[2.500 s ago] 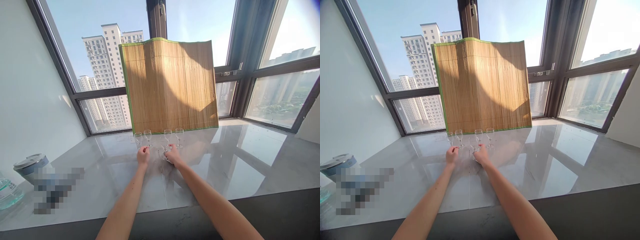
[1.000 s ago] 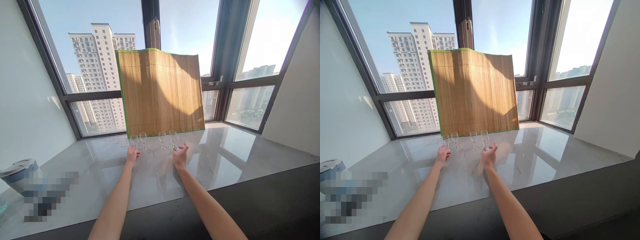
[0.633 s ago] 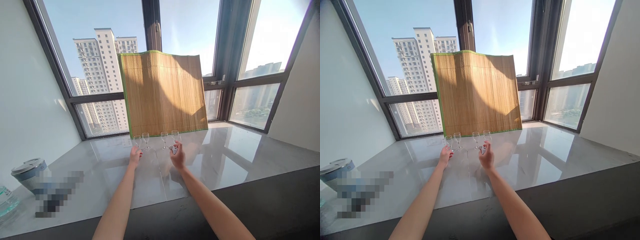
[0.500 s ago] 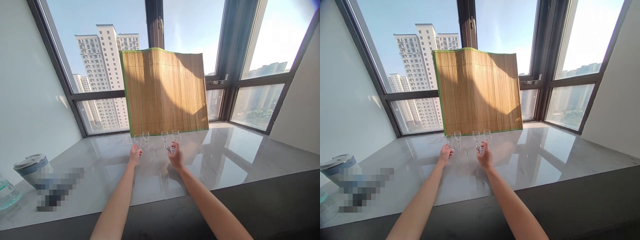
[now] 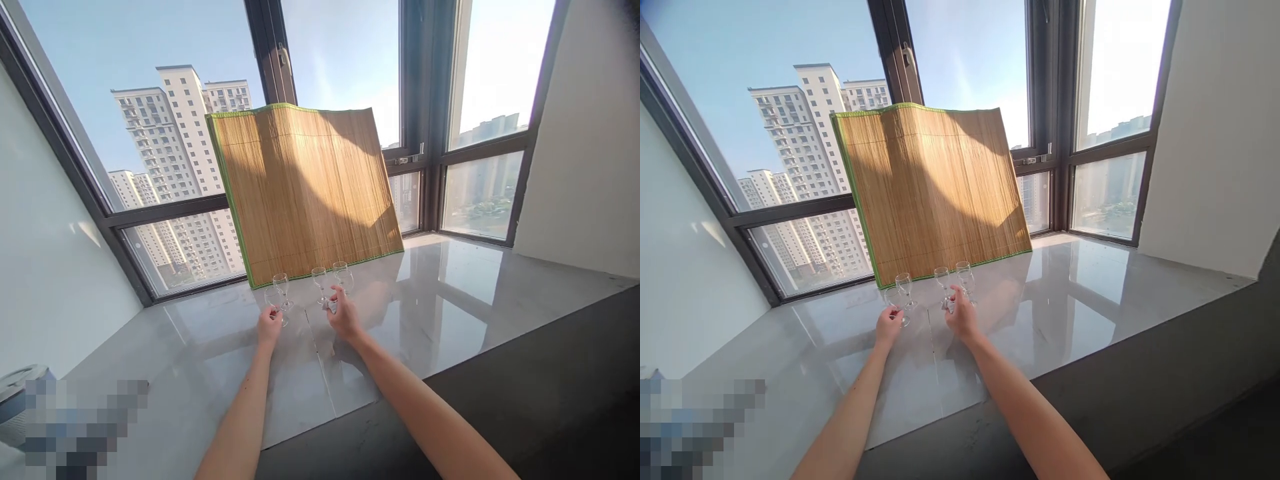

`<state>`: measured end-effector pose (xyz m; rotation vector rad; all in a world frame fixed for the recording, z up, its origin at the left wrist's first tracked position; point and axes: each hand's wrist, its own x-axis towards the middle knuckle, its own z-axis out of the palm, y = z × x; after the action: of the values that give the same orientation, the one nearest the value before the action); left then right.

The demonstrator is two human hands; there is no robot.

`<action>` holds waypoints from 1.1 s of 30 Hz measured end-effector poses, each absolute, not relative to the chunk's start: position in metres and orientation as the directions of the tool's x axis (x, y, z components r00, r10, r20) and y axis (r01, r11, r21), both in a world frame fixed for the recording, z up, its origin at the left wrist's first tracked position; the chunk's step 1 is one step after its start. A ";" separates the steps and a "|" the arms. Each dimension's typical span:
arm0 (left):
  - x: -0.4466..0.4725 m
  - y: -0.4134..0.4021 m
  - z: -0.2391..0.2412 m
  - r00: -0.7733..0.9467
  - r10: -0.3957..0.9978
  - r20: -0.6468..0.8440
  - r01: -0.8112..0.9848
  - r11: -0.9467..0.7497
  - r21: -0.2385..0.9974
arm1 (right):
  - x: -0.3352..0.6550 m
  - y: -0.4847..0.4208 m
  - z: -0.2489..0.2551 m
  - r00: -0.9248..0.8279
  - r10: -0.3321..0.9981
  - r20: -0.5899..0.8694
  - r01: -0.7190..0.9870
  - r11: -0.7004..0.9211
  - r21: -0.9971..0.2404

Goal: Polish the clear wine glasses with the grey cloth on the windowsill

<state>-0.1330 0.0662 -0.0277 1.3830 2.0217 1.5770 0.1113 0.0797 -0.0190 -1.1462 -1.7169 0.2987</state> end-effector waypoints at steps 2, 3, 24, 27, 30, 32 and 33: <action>-0.129 0.065 -0.026 -0.498 0.782 0.375 0.559 -0.042 0.828 | 0.110 0.081 -0.019 -0.045 0.807 0.590 0.550 0.512 -0.659; -0.126 0.064 -0.025 -0.479 0.787 0.389 0.564 -0.064 0.824 | 0.109 0.081 -0.019 -0.054 0.803 0.593 0.546 0.521 -0.656; -0.076 0.051 -0.016 0.026 0.768 0.640 0.926 -0.259 0.274 | 0.101 0.068 -0.004 -0.096 0.690 0.717 0.544 0.640 -0.542; -0.084 0.055 -0.019 -0.077 0.752 0.655 0.882 -0.255 0.396 | 0.104 0.074 -0.009 -0.024 0.731 0.682 0.551 0.579 -0.600; -0.089 0.058 -0.020 -0.220 0.718 0.660 0.802 -0.252 0.541 | 0.104 0.079 -0.015 -0.027 0.757 0.653 0.532 0.564 -0.631; -0.091 0.058 -0.020 -0.243 0.721 0.648 0.795 -0.235 0.560 | 0.102 0.081 -0.019 -0.068 0.766 0.640 0.498 0.581 -0.643; -0.091 0.058 -0.021 -0.225 0.734 0.641 0.814 -0.220 0.538 | 0.102 0.082 -0.020 -0.089 0.768 0.634 0.475 0.592 -0.651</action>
<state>-0.0913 0.0578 -0.0205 2.0052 2.0123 1.5285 0.1016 0.0816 -0.0202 -1.0280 -1.7360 0.3379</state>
